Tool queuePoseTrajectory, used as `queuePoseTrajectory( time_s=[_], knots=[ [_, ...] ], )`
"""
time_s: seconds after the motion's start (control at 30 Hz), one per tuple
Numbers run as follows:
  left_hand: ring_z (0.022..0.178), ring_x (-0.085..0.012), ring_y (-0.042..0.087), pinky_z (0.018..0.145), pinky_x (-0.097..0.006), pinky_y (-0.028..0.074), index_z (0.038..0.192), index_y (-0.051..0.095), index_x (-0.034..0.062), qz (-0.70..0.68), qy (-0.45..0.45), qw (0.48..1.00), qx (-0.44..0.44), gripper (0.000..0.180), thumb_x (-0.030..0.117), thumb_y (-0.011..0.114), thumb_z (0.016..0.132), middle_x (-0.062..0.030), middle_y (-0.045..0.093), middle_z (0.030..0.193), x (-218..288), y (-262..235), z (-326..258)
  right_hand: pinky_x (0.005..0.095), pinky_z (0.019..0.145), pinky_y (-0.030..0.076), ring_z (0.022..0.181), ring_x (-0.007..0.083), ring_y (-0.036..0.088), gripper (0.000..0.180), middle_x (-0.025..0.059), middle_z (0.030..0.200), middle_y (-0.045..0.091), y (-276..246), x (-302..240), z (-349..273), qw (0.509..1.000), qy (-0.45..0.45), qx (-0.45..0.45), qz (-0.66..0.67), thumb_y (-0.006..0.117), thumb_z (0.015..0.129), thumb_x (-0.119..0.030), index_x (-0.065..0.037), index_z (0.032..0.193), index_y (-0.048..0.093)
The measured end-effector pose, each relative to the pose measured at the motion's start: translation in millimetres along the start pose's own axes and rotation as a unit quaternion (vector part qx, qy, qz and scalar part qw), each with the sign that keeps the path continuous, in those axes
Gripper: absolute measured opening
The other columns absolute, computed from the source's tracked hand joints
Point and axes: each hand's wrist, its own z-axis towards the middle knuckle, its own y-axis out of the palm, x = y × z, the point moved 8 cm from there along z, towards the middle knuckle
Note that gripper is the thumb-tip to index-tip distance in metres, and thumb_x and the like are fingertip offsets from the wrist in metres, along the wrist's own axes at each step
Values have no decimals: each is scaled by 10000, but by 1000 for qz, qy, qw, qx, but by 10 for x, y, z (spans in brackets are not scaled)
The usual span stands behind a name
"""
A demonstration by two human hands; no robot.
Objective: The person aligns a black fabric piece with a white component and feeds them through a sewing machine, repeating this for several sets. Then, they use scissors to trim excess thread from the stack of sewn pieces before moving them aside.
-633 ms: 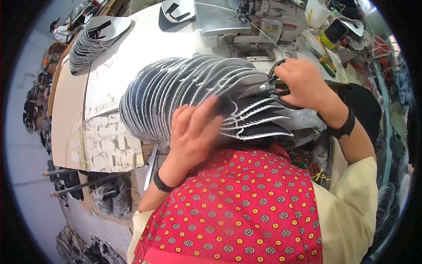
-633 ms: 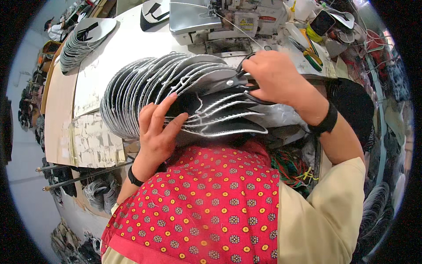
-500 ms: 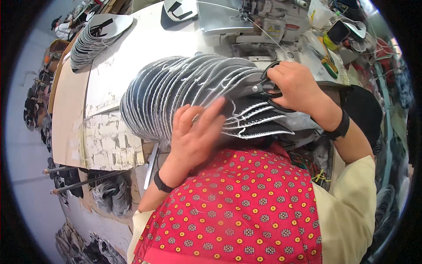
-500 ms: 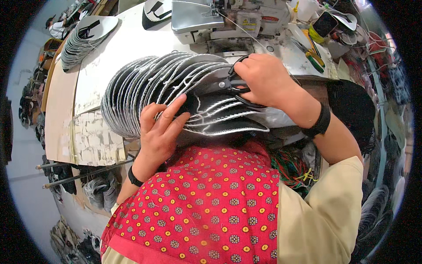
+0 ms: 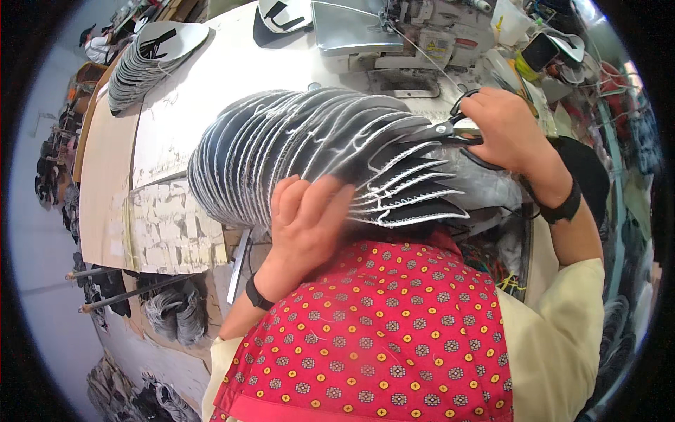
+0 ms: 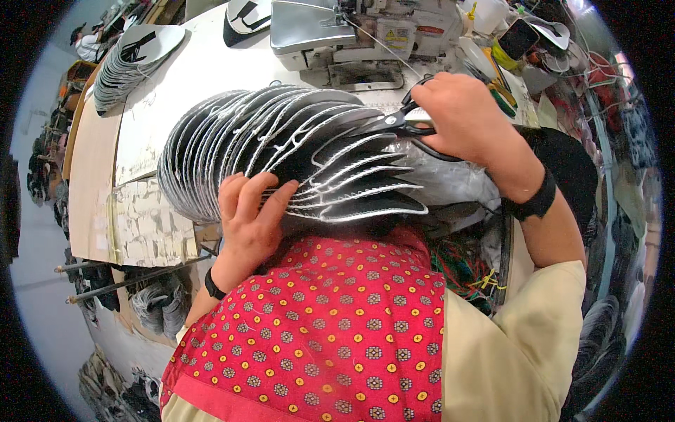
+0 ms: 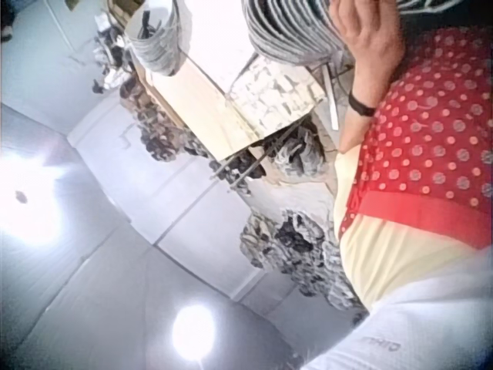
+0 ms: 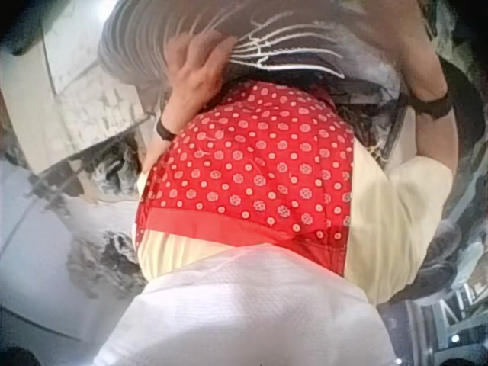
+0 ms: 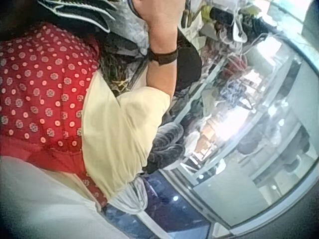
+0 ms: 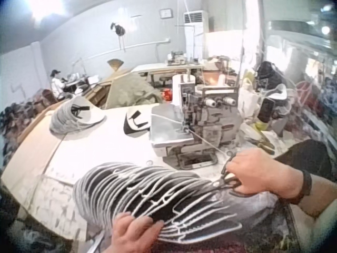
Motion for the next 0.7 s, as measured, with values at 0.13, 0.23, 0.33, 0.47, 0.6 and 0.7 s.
queuePoseTrajectory(
  time_s=[0.13,0.23,0.33,0.47,0.6,0.7],
  knots=[
    [989,-248,492,932,-426,422,1035,714,102,-36,-35,999,0,350,22,626,706,-27,617,1102,-1,-53,36,457,632,477,682,345,624,296,110,673,613,244,-33,-53,998,-3,-62,-16,757,733,-274,-67,768,548],
    [979,-246,493,935,-425,420,1045,711,106,-28,-14,999,-11,353,27,631,710,-29,616,1087,17,-33,-18,464,596,462,609,347,605,306,98,615,579,32,-110,-67,996,-57,-20,69,755,736,-277,-76,745,525],
    [970,-239,502,942,-420,428,1053,703,111,-17,-17,1000,-11,332,85,622,733,-26,611,1089,9,-30,-44,453,614,466,666,337,610,304,104,661,579,-71,-50,-37,997,-63,-5,39,754,730,-271,-71,770,529],
    [974,-238,519,937,-419,444,1070,702,121,-1,3,1000,-11,333,134,613,750,-40,608,1104,18,-19,-58,441,654,483,741,335,610,305,114,743,601,-77,-20,113,998,-67,17,0,764,706,-257,-62,810,553],
    [996,-248,534,915,-409,459,1069,707,116,-12,-26,999,16,337,121,614,745,-62,615,1104,30,-99,-47,440,678,495,776,331,621,290,108,765,615,176,-131,177,997,-75,11,17,760,725,-252,-62,813,560],
    [1025,-266,550,891,-405,457,1080,689,70,-36,-62,997,-3,396,-4,606,700,-75,622,1075,5,-131,-32,439,626,488,708,336,618,276,107,713,602,257,-173,149,997,-79,-4,17,751,752,-256,-68,802,555]
  ],
)
